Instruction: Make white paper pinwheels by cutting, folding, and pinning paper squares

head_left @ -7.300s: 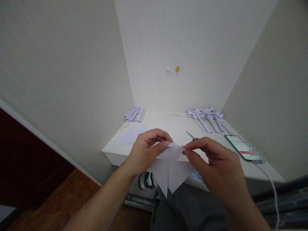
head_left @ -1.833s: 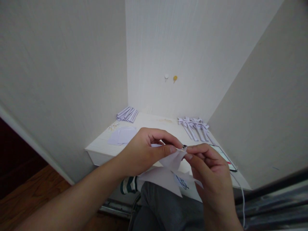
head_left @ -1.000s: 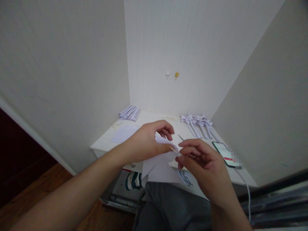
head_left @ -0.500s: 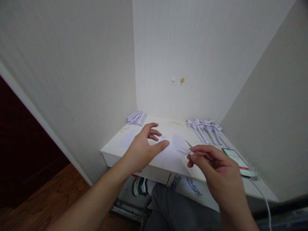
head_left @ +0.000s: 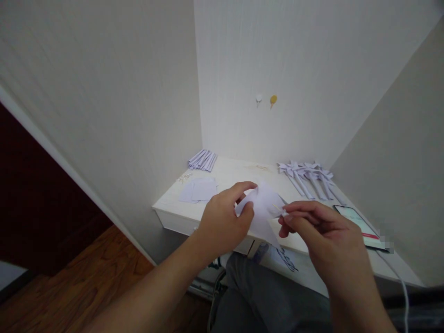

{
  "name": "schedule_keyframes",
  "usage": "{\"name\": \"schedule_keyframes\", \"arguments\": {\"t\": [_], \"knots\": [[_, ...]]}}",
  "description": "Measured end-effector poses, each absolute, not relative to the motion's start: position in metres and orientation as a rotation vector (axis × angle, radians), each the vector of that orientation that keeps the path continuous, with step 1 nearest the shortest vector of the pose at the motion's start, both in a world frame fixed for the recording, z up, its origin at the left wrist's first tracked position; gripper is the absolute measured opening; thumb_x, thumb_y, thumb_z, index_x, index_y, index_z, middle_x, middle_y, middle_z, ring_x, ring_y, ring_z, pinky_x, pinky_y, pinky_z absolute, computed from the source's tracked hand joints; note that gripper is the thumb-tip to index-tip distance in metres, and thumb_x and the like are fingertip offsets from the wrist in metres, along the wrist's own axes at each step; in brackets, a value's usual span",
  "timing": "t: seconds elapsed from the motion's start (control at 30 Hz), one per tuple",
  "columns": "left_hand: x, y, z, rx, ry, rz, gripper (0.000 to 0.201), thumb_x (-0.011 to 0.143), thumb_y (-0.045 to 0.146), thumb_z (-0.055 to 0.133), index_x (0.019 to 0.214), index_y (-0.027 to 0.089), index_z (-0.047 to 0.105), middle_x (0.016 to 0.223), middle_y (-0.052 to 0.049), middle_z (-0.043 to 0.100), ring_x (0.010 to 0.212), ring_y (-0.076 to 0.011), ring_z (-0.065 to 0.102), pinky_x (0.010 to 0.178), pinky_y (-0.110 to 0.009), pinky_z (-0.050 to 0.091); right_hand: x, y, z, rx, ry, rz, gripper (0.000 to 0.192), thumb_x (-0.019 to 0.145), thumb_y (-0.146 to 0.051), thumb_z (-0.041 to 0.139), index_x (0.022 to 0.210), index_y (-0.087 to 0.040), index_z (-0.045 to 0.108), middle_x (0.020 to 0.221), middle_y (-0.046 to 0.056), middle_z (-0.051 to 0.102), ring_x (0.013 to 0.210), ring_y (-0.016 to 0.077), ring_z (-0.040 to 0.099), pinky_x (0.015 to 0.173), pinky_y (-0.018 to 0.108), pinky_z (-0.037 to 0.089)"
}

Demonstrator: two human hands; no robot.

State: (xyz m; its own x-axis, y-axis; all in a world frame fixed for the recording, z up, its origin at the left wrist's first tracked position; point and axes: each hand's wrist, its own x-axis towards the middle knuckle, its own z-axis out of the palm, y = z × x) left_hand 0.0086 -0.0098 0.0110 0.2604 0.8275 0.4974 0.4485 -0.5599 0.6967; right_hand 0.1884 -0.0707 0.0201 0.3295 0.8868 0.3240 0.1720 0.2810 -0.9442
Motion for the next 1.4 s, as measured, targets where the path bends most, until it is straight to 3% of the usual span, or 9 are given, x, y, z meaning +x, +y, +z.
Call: {"name": "schedule_keyframes", "arguments": {"t": [0.2, 0.4, 0.93, 1.4], "knots": [[0.013, -0.007, 0.007, 2.238, 1.078, 1.292, 0.027, 0.090, 0.014, 0.055, 0.112, 0.019, 0.070, 0.113, -0.008, 0.077, 0.101, -0.0219, 0.069, 0.094, -0.037, 0.054, 0.191, -0.068, 0.019, -1.237, -1.125, 0.634, 0.005, 0.073, -0.022, 0.079, 0.077, -0.021, 0.077, 0.059, 0.003, 0.074, 0.054, 0.0186, 0.071, 0.050, 0.025, 0.057], [0.016, -0.008, 0.004, 2.268, 0.932, 1.372, 0.027, 0.095, 0.011, 0.051, 0.115, 0.019, 0.068, 0.118, -0.008, 0.076, 0.110, -0.0207, 0.069, 0.098, -0.034, 0.053, 0.190, -0.069, 0.020, -1.204, -1.133, 0.713, 0.003, 0.074, -0.020, 0.076, 0.077, -0.021, 0.076, 0.059, 0.002, 0.074, 0.053, 0.0174, 0.070, 0.052, 0.026, 0.056], [0.005, -0.017, 0.016, 2.169, 0.787, 1.095, 0.019, 0.105, 0.023, 0.048, 0.106, 0.019, 0.066, 0.107, -0.004, 0.071, 0.102, -0.0168, 0.064, 0.093, -0.029, 0.046, 0.189, -0.084, 0.023, -1.148, -1.291, 0.722, 0.006, 0.083, -0.017, 0.074, 0.086, -0.022, 0.075, 0.065, -0.001, 0.076, 0.057, 0.0152, 0.072, 0.052, 0.023, 0.056], [-0.001, -0.016, 0.015, 2.058, 0.570, 1.112, 0.018, 0.104, 0.025, 0.054, 0.103, 0.017, 0.070, 0.098, -0.002, 0.072, 0.091, -0.0132, 0.063, 0.082, -0.025, 0.046, 0.191, -0.089, 0.023, -1.182, -1.333, 0.635, 0.006, 0.085, -0.017, 0.074, 0.086, -0.023, 0.075, 0.064, -0.002, 0.075, 0.056, 0.0139, 0.071, 0.051, 0.021, 0.055]]}}
